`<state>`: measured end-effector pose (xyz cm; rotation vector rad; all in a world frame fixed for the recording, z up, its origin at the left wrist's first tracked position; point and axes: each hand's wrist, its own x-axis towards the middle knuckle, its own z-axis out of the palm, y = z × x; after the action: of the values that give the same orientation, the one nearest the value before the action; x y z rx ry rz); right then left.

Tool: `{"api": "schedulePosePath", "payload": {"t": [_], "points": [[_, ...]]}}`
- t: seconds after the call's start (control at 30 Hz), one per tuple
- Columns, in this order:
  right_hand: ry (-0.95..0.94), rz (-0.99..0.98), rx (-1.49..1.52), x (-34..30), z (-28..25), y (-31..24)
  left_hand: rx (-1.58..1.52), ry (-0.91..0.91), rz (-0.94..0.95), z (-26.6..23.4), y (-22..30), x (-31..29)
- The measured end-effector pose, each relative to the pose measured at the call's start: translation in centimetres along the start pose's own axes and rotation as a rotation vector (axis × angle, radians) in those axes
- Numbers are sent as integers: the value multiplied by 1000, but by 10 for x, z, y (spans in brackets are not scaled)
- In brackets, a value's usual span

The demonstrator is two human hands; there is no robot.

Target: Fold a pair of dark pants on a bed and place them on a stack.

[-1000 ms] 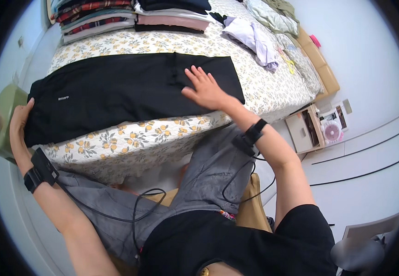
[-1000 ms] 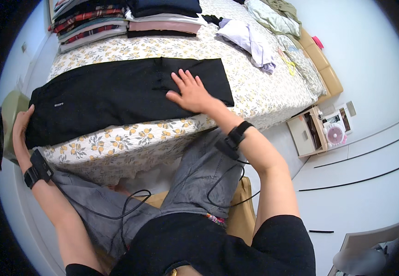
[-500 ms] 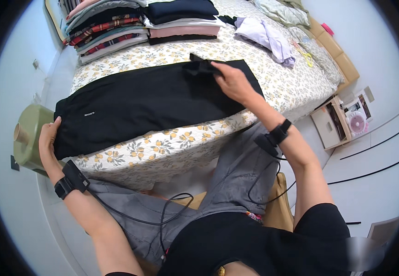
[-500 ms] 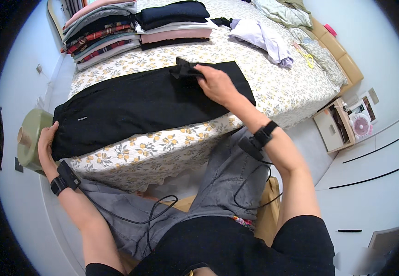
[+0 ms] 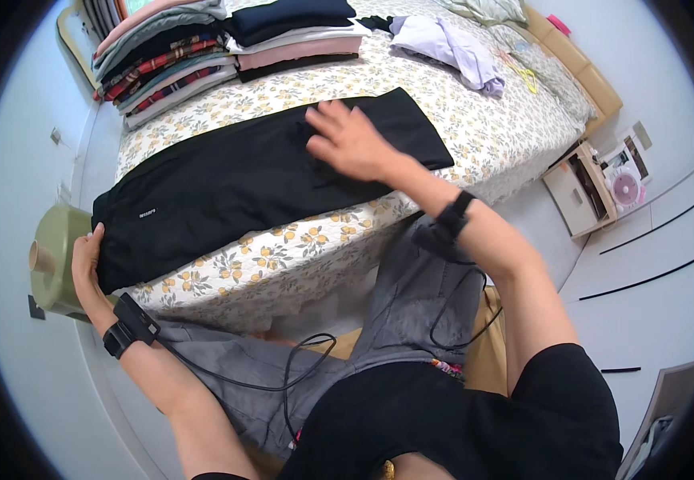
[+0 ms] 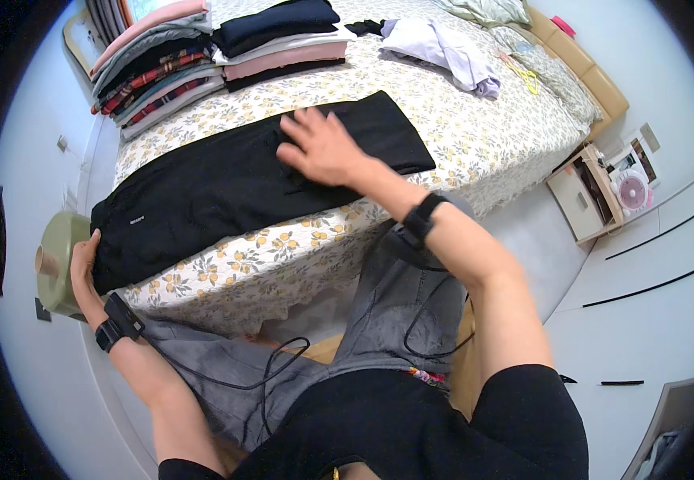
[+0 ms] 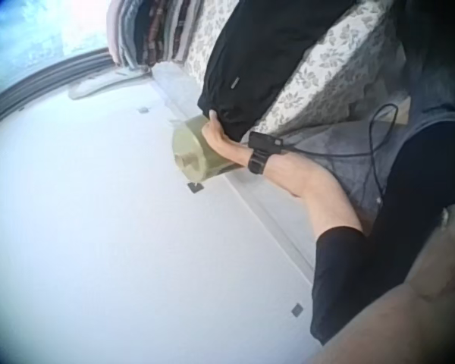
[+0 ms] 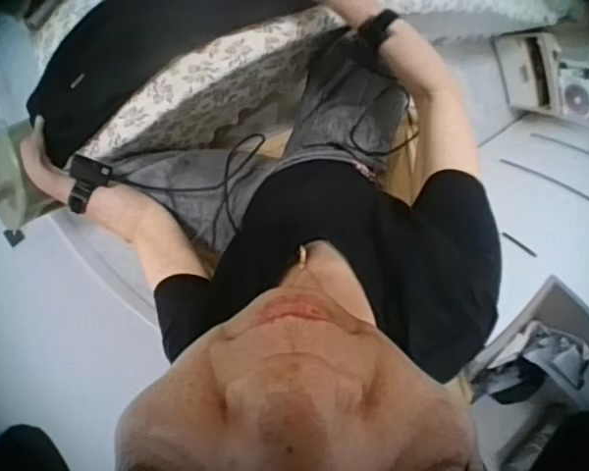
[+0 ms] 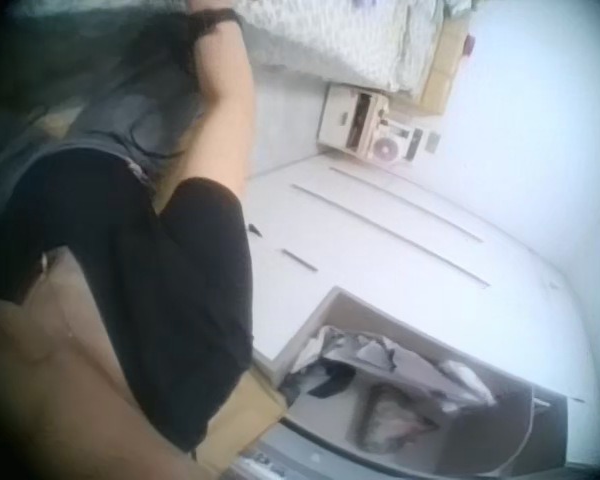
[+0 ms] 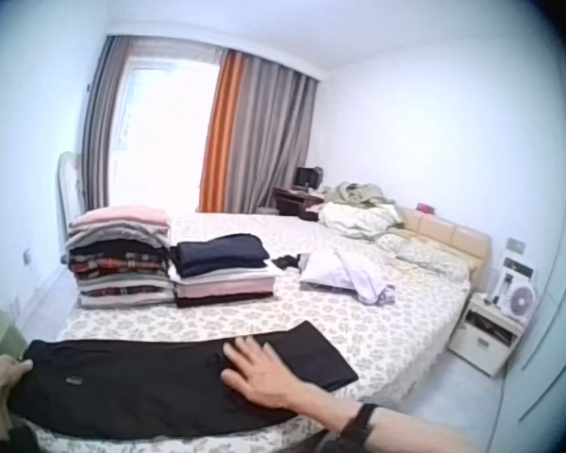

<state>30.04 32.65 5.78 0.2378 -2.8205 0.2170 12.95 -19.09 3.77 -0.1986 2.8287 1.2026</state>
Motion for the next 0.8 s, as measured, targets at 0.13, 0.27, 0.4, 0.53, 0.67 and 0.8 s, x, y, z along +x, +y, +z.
{"api": "schedulePosePath", "payload": {"t": [0.13,0.27,0.4,0.53,0.67,0.8], "points": [[-139,112,96,-6,30,-5,12,46,14,4,-3,4],[-100,105,184,8,22,-16,-65,2,43,-14,-11,-10],[49,3,-40,8,17,4,-84,149,184,5,28,-48],[-128,74,-69,-2,31,14,-53,44,-37,2,34,-41],[-155,86,-90,1,34,5,-68,25,-119,-15,51,-69],[-126,87,-76,-1,37,5,-151,-78,-24,-27,55,-47]]}}
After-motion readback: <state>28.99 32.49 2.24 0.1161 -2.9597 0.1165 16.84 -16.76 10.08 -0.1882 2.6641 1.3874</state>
